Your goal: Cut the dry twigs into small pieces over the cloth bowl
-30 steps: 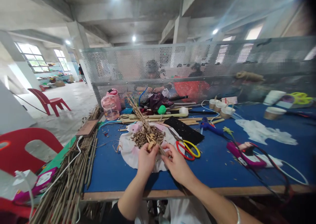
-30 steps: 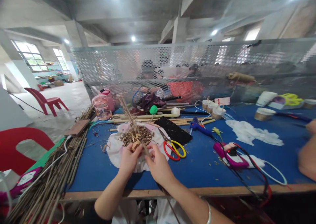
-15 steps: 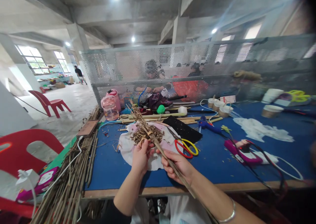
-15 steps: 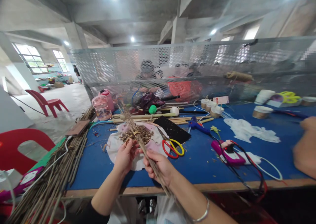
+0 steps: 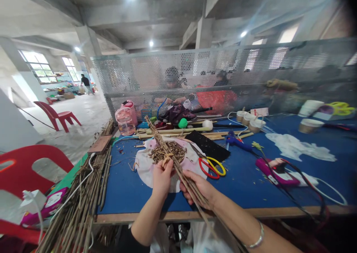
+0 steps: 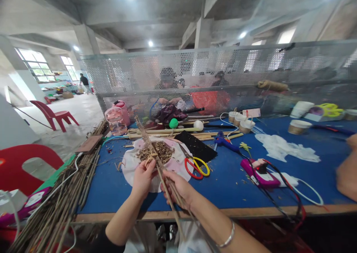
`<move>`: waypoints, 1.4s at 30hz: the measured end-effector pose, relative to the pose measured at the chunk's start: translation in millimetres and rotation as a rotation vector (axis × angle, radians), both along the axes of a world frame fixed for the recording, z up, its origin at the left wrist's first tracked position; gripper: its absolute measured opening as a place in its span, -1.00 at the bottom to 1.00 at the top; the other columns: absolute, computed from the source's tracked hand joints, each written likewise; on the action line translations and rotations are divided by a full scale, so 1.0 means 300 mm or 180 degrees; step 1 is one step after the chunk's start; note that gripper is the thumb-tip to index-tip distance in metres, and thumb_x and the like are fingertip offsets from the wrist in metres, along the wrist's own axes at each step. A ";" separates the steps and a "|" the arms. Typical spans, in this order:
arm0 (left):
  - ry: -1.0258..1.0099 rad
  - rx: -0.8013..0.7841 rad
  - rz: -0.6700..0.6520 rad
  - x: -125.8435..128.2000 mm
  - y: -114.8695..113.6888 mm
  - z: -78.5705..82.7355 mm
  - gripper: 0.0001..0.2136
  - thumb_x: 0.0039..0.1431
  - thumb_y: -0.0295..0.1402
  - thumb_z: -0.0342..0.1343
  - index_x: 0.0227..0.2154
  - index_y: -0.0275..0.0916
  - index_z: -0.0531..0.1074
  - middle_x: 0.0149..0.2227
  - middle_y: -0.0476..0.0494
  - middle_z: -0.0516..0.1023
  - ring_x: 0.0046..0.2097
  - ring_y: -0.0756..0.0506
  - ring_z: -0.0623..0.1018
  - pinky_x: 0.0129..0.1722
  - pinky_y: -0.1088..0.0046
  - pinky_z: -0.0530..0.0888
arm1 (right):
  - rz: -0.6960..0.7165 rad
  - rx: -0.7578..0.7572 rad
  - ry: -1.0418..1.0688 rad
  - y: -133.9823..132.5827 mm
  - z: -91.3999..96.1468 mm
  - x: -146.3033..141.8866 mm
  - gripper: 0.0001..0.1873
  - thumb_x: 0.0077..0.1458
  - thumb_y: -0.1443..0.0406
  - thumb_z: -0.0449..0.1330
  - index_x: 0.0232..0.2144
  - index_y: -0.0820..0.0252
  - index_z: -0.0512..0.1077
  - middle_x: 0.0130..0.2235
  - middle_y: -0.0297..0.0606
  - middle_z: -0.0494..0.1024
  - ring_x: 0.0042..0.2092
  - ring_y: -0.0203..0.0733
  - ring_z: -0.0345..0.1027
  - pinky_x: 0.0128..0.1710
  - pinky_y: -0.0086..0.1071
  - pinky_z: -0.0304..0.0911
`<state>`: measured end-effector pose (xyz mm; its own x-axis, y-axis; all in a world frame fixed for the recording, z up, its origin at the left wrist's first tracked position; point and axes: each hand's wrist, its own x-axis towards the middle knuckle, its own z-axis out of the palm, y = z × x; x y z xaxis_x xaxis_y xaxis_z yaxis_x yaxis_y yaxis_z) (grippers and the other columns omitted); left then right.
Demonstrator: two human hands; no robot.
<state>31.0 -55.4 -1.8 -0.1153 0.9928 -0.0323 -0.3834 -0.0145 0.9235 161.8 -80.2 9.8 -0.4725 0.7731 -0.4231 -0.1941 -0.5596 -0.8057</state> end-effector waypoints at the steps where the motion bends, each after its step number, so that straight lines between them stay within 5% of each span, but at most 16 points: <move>1: 0.0249 0.0121 0.0071 0.000 -0.001 -0.002 -0.72 -0.16 -0.18 0.23 -0.48 -0.29 0.39 -0.54 0.04 0.37 -0.48 0.05 0.36 -0.45 0.56 0.32 | 0.0008 0.0003 -0.0084 0.001 0.005 0.000 -0.63 -0.01 0.01 0.05 -0.36 0.20 0.21 -0.60 -0.45 0.34 -0.69 -0.44 0.18 -0.73 -0.54 0.17; 6: 0.1162 0.0544 0.0290 -0.001 -0.012 -0.002 -0.83 -0.10 -0.33 0.18 -0.63 -0.29 0.34 -0.64 0.08 0.25 -0.54 0.07 0.24 -0.51 0.58 0.21 | 0.0015 0.1057 -0.0897 -0.004 0.006 0.000 -0.41 -0.26 0.28 0.31 -0.15 0.12 0.14 -0.47 -0.51 0.38 -0.67 -0.45 0.22 -0.74 -0.57 0.15; 11: 0.0904 0.0498 0.0285 -0.008 -0.003 -0.005 -0.85 -0.09 -0.32 0.18 -0.48 -0.30 0.43 -0.50 -0.04 0.45 -0.40 0.01 0.40 -0.38 0.55 0.31 | -0.0538 0.1581 -0.1292 -0.012 -0.015 -0.003 -0.61 -0.02 0.19 0.12 -0.12 0.15 0.19 -0.50 -0.49 0.37 -0.73 -0.47 0.12 -0.81 -0.57 0.03; 17: -0.0197 -0.0167 0.0292 -0.021 0.005 0.008 -0.67 -0.24 -0.20 0.27 -0.45 -0.32 0.37 -0.45 -0.10 0.49 -0.38 -0.02 0.48 -0.39 0.50 0.40 | -0.0087 0.0668 0.0492 -0.014 0.015 0.026 -0.59 0.04 0.13 0.11 -0.08 0.15 0.22 -0.59 -0.52 0.30 -0.74 -0.50 0.00 -0.79 -0.59 0.00; 24: -0.0171 -0.0085 0.0522 -0.028 0.013 0.021 -0.74 -0.21 -0.28 0.22 -0.51 -0.27 0.26 -0.48 -0.02 0.45 -0.40 0.00 0.49 -0.46 0.55 0.41 | 0.0721 -0.0072 0.1704 -0.023 -0.006 0.065 -0.76 0.08 0.18 0.12 -0.20 0.16 0.28 -0.62 -0.54 0.24 -0.73 -0.52 -0.06 -0.76 -0.62 0.02; 27: 0.0393 0.0039 0.0426 -0.017 0.035 0.020 -0.85 -0.13 -0.38 0.12 -0.52 -0.25 0.23 -0.57 0.05 0.39 -0.52 0.03 0.44 -0.54 0.55 0.38 | 0.1101 -0.0184 0.2005 -0.028 -0.020 0.057 -0.74 0.12 0.07 0.07 -0.37 0.15 0.26 -0.70 -0.58 0.13 -0.76 -0.50 -0.20 -0.77 -0.61 0.01; 30: 0.1343 0.0160 0.0399 -0.020 0.053 0.022 -0.89 -0.09 -0.47 0.01 -0.42 -0.24 0.28 -0.62 0.07 0.35 -0.61 0.02 0.37 -0.58 0.52 0.34 | 0.0896 -0.0061 0.2069 -0.009 -0.027 0.047 -0.64 0.09 -0.02 0.05 -0.46 0.14 0.20 -0.73 -0.61 0.09 -0.77 -0.51 -0.31 -0.78 -0.62 -0.02; 34: 0.2599 0.0499 0.0841 -0.073 0.065 0.031 -0.69 -0.05 -0.53 -0.06 -0.19 -0.31 0.36 -0.34 -0.18 0.51 -0.31 -0.10 0.50 -0.24 0.34 0.42 | 0.0746 -0.0010 0.1936 0.026 -0.040 0.061 -0.70 0.05 0.16 0.19 -0.49 0.16 0.15 -0.73 -0.64 0.07 -0.76 -0.54 -0.39 -0.79 -0.68 -0.09; 38: 0.3464 0.0732 0.1229 -0.134 0.072 0.055 -0.64 -0.04 -0.56 -0.09 -0.14 -0.32 0.39 -0.15 -0.29 0.49 -0.08 -0.17 0.45 -0.03 0.28 0.32 | 0.1354 -0.0053 0.1962 0.010 -0.068 0.068 -0.57 -0.04 0.10 0.24 -0.59 0.18 0.08 -0.70 -0.59 0.15 -0.78 -0.56 -0.24 -0.83 -0.66 -0.14; 42: 0.3669 0.0767 0.1167 -0.139 0.078 0.081 -0.63 -0.02 -0.55 -0.08 -0.12 -0.28 0.40 -0.16 -0.23 0.50 -0.09 -0.15 0.45 -0.05 0.33 0.33 | 0.1383 -0.0048 0.1461 -0.002 -0.092 0.031 -0.53 0.00 0.08 0.13 -0.69 0.19 0.02 -0.72 -0.50 0.18 -0.78 -0.51 -0.08 -0.82 -0.63 -0.06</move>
<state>-10.8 -32.0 22.6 -0.2281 0.8622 0.4522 0.7157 -0.1664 0.6783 171.1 -80.7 -17.7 -0.8780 0.4654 -0.1121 -0.2706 -0.6757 -0.6857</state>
